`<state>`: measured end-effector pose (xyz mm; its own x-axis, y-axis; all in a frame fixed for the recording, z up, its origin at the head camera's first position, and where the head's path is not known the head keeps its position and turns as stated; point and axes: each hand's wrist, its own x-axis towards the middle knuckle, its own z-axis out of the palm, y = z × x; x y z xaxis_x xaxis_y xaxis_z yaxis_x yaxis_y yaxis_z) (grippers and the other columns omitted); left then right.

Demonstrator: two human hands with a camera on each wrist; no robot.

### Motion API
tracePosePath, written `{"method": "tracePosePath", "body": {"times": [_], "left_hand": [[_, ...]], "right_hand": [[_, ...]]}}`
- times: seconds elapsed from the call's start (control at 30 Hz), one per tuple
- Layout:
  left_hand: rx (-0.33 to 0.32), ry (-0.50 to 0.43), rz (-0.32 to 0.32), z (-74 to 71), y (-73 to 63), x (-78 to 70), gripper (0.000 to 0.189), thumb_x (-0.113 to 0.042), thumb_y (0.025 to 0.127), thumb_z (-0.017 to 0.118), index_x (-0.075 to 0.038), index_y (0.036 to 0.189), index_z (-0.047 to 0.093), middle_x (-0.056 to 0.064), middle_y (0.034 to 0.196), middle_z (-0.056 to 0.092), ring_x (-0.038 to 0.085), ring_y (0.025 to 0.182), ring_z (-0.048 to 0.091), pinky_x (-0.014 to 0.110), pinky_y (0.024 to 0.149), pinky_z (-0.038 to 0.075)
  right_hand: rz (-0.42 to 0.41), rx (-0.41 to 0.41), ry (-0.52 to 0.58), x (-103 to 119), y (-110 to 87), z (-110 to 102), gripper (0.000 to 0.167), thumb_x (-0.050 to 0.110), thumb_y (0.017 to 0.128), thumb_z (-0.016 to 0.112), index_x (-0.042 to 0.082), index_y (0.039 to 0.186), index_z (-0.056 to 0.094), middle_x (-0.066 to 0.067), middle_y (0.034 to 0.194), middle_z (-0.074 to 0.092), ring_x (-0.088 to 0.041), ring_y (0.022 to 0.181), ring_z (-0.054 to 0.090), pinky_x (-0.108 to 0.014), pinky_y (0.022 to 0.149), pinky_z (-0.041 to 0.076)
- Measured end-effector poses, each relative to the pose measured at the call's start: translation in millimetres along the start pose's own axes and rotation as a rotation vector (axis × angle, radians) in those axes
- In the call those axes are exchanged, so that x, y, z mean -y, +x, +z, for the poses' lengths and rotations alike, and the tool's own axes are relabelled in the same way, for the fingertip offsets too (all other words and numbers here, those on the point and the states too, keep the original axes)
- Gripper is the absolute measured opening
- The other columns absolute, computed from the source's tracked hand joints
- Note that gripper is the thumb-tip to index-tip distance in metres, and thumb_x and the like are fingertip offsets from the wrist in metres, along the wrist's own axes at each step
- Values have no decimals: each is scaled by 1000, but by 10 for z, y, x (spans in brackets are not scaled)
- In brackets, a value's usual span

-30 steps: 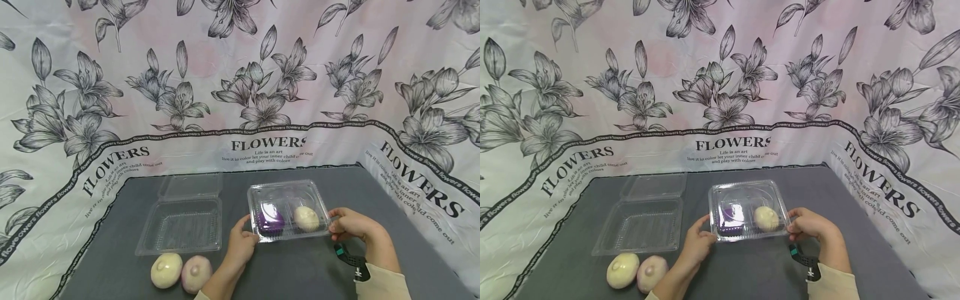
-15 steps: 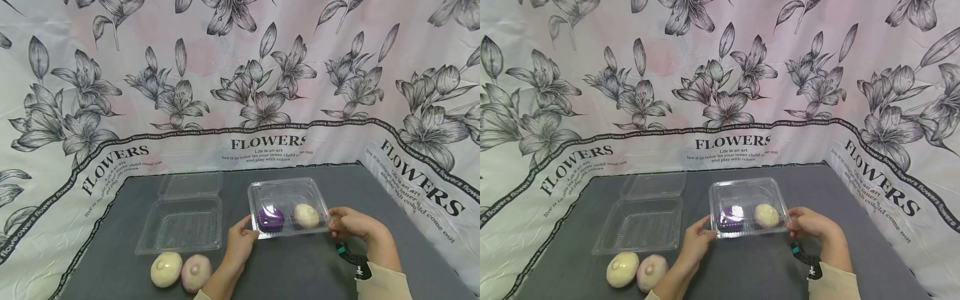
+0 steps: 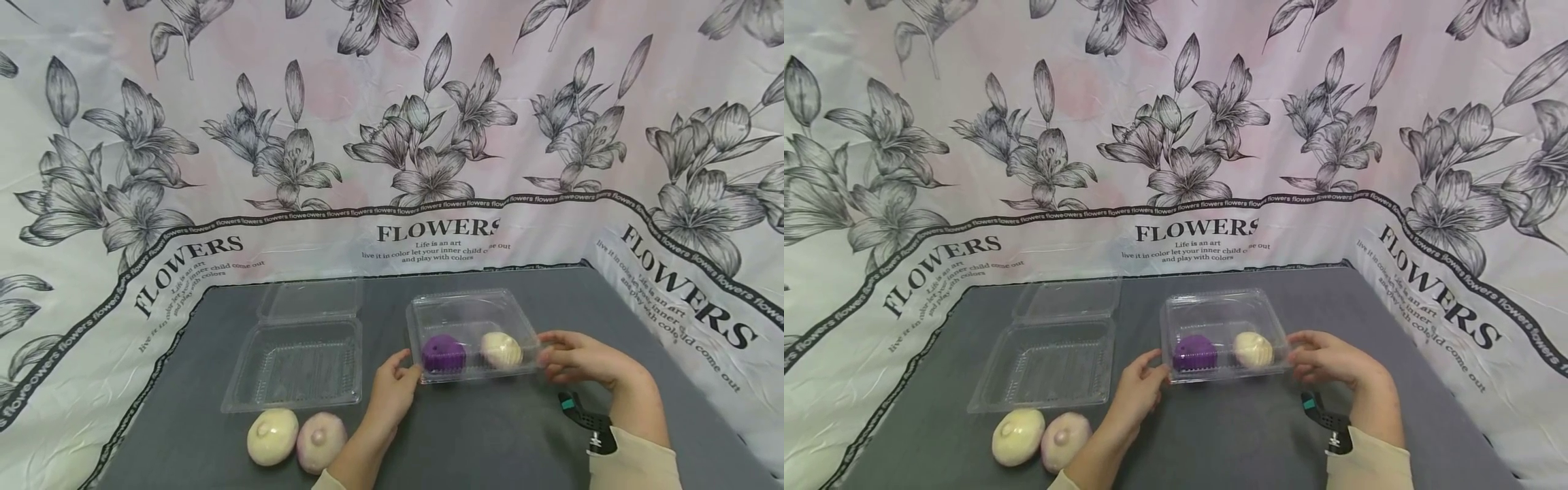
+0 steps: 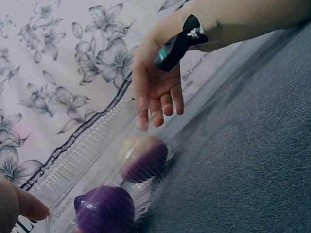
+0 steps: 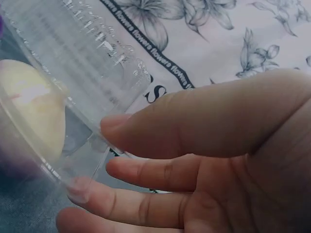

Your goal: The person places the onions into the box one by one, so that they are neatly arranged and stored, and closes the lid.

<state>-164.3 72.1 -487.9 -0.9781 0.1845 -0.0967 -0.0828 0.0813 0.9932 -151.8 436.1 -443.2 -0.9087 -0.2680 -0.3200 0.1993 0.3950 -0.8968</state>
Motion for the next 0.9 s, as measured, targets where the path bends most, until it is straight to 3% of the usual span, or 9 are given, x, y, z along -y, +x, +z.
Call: {"method": "tracePosePath", "body": {"times": [0.2,0.33,0.43,0.53,0.7,0.9], "left_hand": [[-4,-12,2,16,1,-16,47,-12,97,64,11,137,53,4,73,60,6,51,41,18,46,32],[20,24,-35,24,-5,-6,23,-13,95,64,8,103,69,3,70,61,6,47,40,18,44,31],[64,62,-81,19,-11,11,27,-16,97,63,4,81,69,0,63,57,5,44,37,19,41,28],[99,52,-112,10,-13,31,30,-18,99,62,4,80,69,-2,61,54,4,42,33,18,39,24],[95,-73,-131,25,11,84,25,-13,97,61,5,82,68,-4,62,52,3,45,34,17,41,26],[31,-180,-138,96,-7,144,20,-10,94,65,0,77,67,-4,63,52,5,51,38,16,46,30]], "right_hand": [[32,-18,-30,25,-40,-11,66,21,106,58,-19,149,27,-28,129,58,-39,108,65,-50,89,56],[94,-15,-79,6,-43,-1,52,27,107,54,-17,135,49,-21,117,66,-31,96,67,-47,84,57],[129,-6,-110,-28,-27,17,44,32,108,53,-10,115,65,-9,97,69,-23,84,66,-42,77,55],[122,11,-112,-68,-2,26,41,33,107,53,-4,103,69,-3,82,65,-17,76,64,-37,68,51],[88,38,-63,-131,49,6,39,31,108,52,-3,103,70,-1,77,63,-13,70,62,-29,59,47],[14,101,79,-225,91,-32,31,20,108,48,-4,100,68,-1,77,59,-12,69,60,-27,64,53]]}}
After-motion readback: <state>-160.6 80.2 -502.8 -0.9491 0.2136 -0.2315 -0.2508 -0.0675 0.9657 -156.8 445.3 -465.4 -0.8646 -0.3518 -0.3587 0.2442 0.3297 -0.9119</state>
